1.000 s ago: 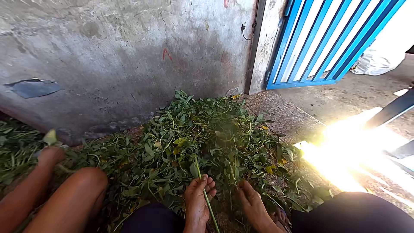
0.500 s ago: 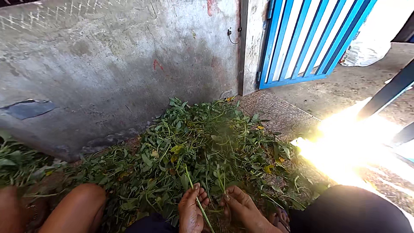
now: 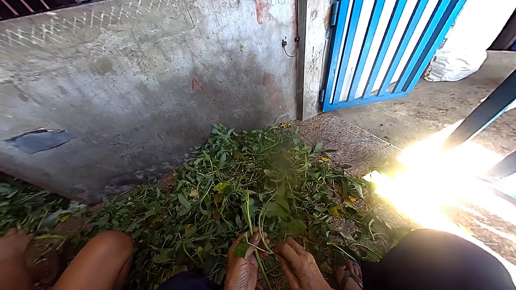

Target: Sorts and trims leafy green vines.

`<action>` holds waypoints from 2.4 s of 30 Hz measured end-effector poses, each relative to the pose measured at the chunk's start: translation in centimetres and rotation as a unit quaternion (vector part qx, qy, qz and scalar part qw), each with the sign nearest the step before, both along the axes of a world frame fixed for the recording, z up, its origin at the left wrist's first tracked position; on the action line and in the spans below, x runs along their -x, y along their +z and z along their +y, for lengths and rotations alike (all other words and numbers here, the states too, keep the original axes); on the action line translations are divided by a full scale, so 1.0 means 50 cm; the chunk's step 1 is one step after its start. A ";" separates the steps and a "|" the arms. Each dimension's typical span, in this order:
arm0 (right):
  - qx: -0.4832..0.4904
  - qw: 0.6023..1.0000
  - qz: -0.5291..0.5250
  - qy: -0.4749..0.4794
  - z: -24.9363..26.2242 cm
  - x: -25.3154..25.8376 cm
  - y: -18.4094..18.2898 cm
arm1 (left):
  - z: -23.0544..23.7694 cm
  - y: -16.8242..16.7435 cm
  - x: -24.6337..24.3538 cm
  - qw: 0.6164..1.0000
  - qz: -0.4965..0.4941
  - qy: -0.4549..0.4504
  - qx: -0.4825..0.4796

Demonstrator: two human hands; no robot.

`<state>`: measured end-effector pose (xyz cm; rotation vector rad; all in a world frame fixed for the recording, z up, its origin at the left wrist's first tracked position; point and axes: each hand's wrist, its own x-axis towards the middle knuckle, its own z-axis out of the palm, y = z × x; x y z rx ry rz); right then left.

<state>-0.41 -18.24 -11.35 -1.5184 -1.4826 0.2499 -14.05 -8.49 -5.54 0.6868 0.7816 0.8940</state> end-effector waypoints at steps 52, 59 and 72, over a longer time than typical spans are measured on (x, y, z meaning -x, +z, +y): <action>0.117 0.986 0.119 -0.022 -0.004 0.070 -0.006 | -0.026 -0.009 -0.053 0.993 0.052 0.093 0.059; 0.074 0.994 0.076 -0.027 -0.007 0.058 -0.030 | -0.017 0.002 -0.035 0.988 0.113 0.103 -0.005; 0.095 0.995 0.003 0.022 -0.004 0.009 -0.030 | -0.002 0.006 0.001 0.992 0.125 0.005 -0.014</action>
